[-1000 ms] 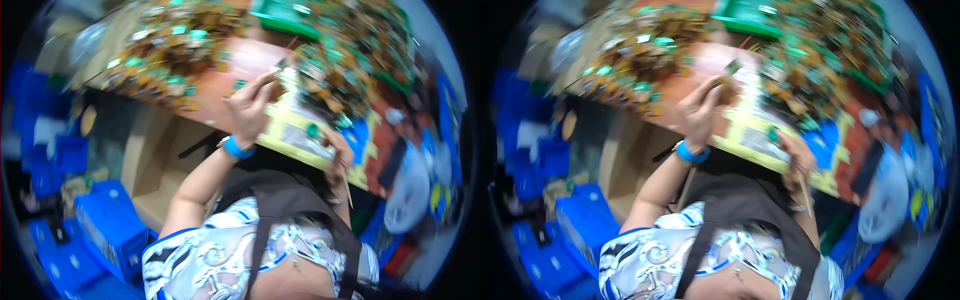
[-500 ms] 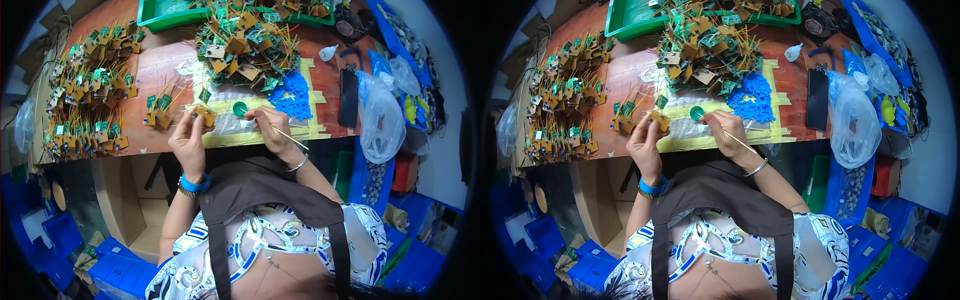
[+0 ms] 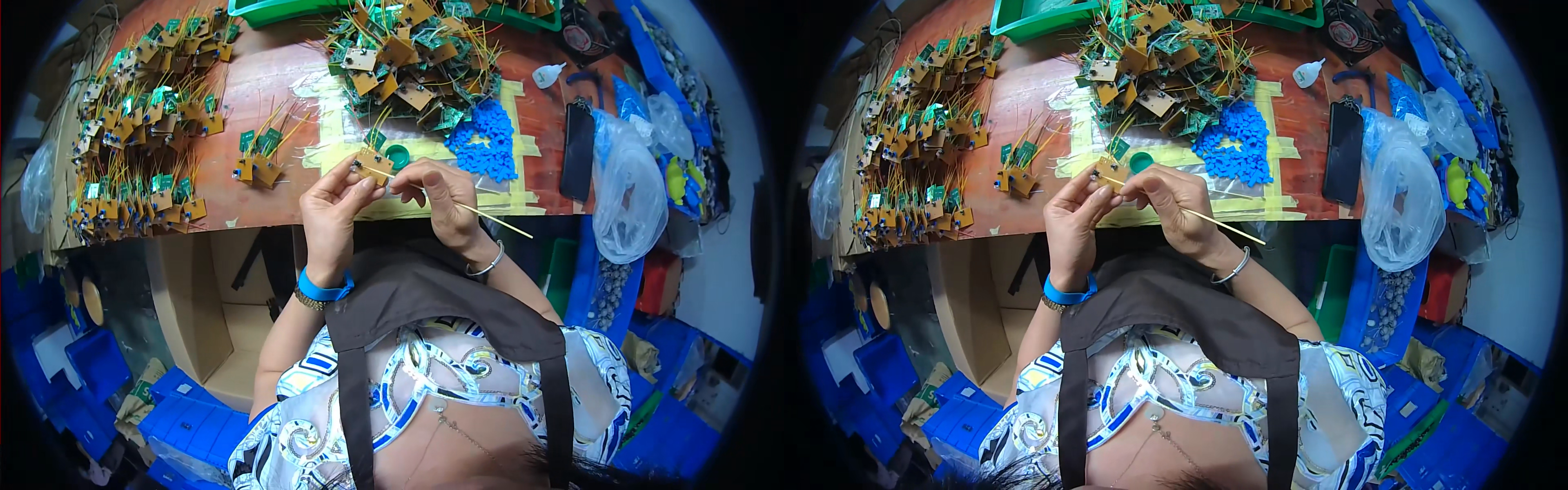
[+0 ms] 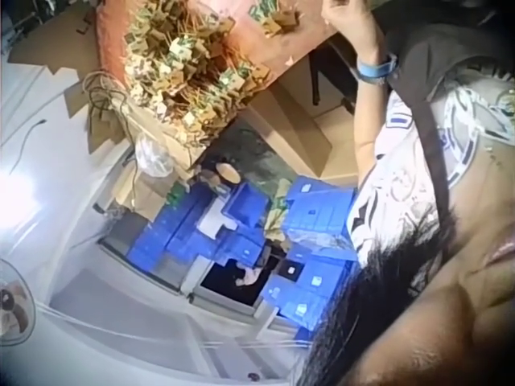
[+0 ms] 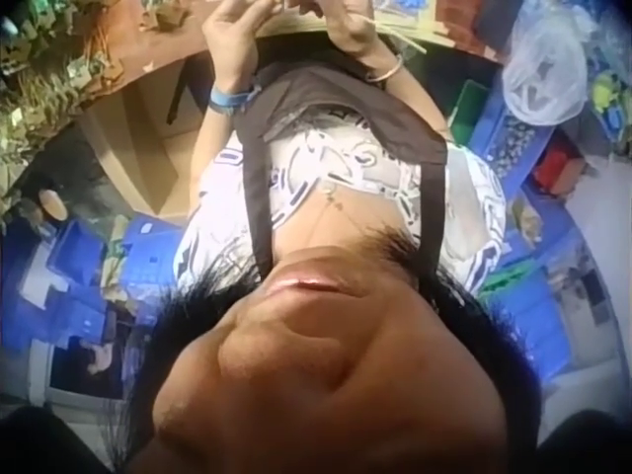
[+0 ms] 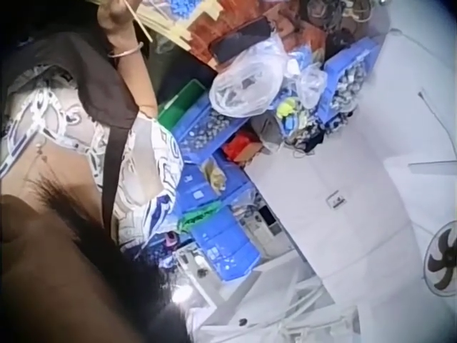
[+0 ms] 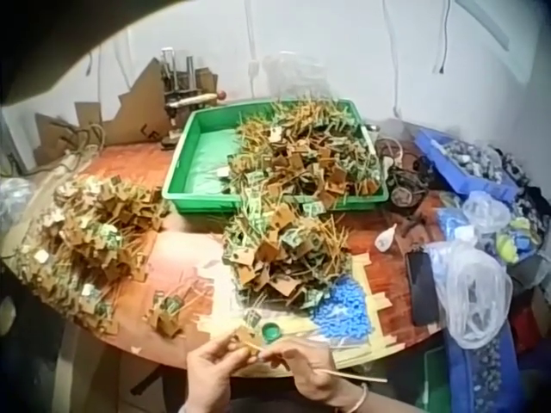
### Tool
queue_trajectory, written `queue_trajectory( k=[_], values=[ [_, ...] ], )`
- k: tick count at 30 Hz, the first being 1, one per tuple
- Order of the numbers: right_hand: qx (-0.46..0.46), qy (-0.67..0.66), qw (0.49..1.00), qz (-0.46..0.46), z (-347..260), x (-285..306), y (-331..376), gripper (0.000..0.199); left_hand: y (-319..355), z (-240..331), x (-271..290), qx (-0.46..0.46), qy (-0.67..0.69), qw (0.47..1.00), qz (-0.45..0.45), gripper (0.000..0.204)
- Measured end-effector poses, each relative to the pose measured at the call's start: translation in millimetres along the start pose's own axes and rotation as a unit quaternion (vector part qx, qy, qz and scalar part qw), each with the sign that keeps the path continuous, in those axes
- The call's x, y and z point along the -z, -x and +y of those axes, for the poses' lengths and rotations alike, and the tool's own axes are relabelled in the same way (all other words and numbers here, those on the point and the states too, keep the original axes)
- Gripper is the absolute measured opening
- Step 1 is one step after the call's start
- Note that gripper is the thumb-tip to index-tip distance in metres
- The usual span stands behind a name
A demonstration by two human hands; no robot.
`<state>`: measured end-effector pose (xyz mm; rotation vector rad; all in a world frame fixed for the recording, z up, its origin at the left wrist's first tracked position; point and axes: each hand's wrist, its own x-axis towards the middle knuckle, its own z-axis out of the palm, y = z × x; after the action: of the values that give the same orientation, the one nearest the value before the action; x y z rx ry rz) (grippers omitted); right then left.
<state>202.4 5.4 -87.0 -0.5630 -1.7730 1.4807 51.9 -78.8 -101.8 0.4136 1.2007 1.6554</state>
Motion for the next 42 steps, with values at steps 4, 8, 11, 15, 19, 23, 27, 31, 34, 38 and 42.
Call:
queue_trajectory(
  k=[4,8,11,15,19,23,27,31,34,38,42],
  values=[
    [0.000,-0.004,1.000,-0.002,3,-1,1,0.058,2,2,-2,-0.006,0.003,1.000,-0.004,0.042],
    [0.001,-0.002,1.000,0.006,-1,-2,0,0.052,4,1,-4,-0.005,0.005,1.000,-0.004,0.041],
    [0.025,0.021,0.999,-0.004,0,-1,0,0.034,5,-1,-3,-0.010,-0.005,1.000,-0.004,0.041],
    [0.089,0.106,0.990,-0.021,-2,2,1,0.017,4,-3,-4,-0.015,-0.005,1.000,-0.012,0.041],
    [0.086,0.140,0.986,-0.024,-17,14,6,0.014,4,-2,-6,-0.018,-0.006,1.000,0.012,0.041],
    [-0.036,0.057,0.977,0.204,-11,43,12,0.013,4,-4,5,-0.035,-0.024,0.999,0.012,0.039],
    [0.043,0.300,0.934,0.190,27,62,10,0.012,3,-5,-1,-0.030,-0.035,0.999,0.010,0.040],
    [0.090,0.436,0.880,0.167,36,53,4,0.024,4,-7,-4,-0.042,-0.037,0.998,0.002,0.040],
    [0.089,0.477,0.859,0.161,37,49,3,0.025,3,-6,-3,-0.043,-0.048,0.998,0.001,0.041],
    [0.087,0.479,0.858,0.162,37,48,2,0.027,3,-5,-4,-0.043,-0.052,0.998,0.000,0.041],
    [0.116,0.457,0.872,0.134,36,43,-2,0.027,2,-5,-5,-0.041,-0.045,0.998,0.003,0.041]
  ],
)
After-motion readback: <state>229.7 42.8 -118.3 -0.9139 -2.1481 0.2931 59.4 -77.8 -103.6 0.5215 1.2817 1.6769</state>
